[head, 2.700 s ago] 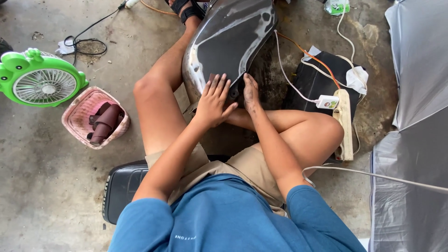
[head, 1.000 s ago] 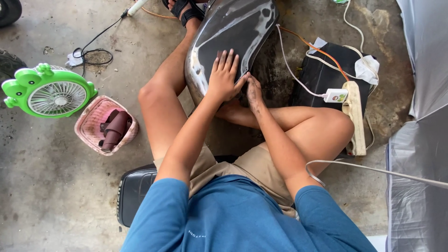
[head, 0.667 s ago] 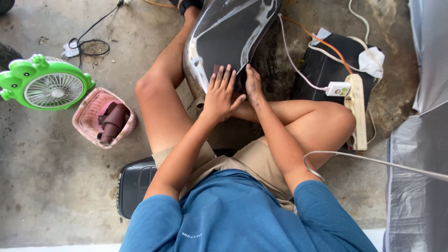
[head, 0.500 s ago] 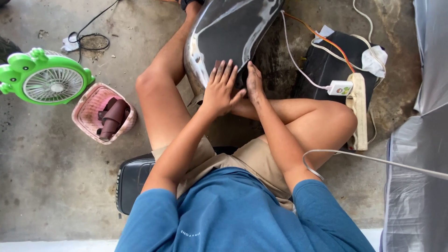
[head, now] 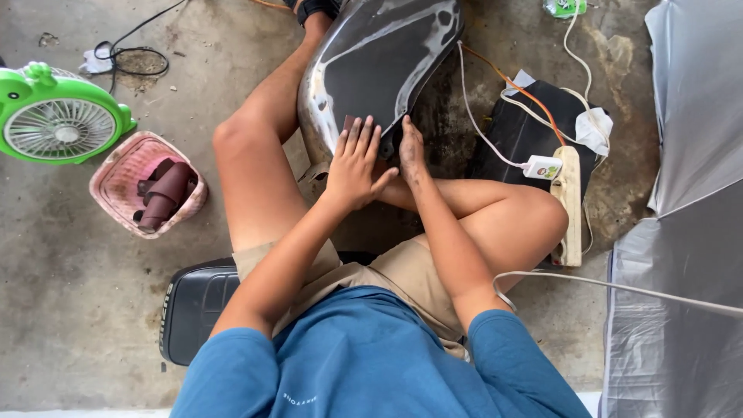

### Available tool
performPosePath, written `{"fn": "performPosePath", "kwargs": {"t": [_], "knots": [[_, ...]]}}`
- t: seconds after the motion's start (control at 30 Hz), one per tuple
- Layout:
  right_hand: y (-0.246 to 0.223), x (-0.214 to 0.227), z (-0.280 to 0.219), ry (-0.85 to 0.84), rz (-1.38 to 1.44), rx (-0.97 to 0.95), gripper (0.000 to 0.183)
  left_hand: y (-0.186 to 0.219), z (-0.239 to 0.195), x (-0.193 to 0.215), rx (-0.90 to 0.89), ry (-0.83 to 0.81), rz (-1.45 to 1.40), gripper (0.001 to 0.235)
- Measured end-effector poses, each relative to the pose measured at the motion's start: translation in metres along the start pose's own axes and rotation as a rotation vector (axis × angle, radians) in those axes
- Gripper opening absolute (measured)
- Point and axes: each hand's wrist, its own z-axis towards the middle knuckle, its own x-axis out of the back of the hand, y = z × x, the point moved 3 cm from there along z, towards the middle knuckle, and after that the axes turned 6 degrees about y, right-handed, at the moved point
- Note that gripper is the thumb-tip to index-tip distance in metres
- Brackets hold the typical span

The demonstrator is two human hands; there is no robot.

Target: The person sits on the floor and sands a black car part with a sanding block held in the right hand. The left hand stabilizes the part throughout the process.

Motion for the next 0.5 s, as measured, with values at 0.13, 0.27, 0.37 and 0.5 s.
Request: {"fn": "performPosePath", "kwargs": {"t": [0.13,0.27,0.37,0.5], "knots": [[-0.014,-0.005,-0.014,-0.002,0.025,-0.020,0.062,-0.021,0.018,-0.012,-0.029,0.005,0.011,0.092],[-0.052,-0.004,-0.042,-0.024,0.048,-0.066,0.061,-0.051,0.081,-0.013,0.160,-0.211,0.016,0.091],[-0.044,0.001,-0.038,-0.036,0.013,-0.054,0.065,-0.043,0.087,0.000,0.192,-0.265,0.038,0.098],[-0.054,-0.003,-0.045,0.003,0.066,-0.092,0.057,-0.027,0.044,0.004,0.166,-0.220,-0.002,0.099]]}}
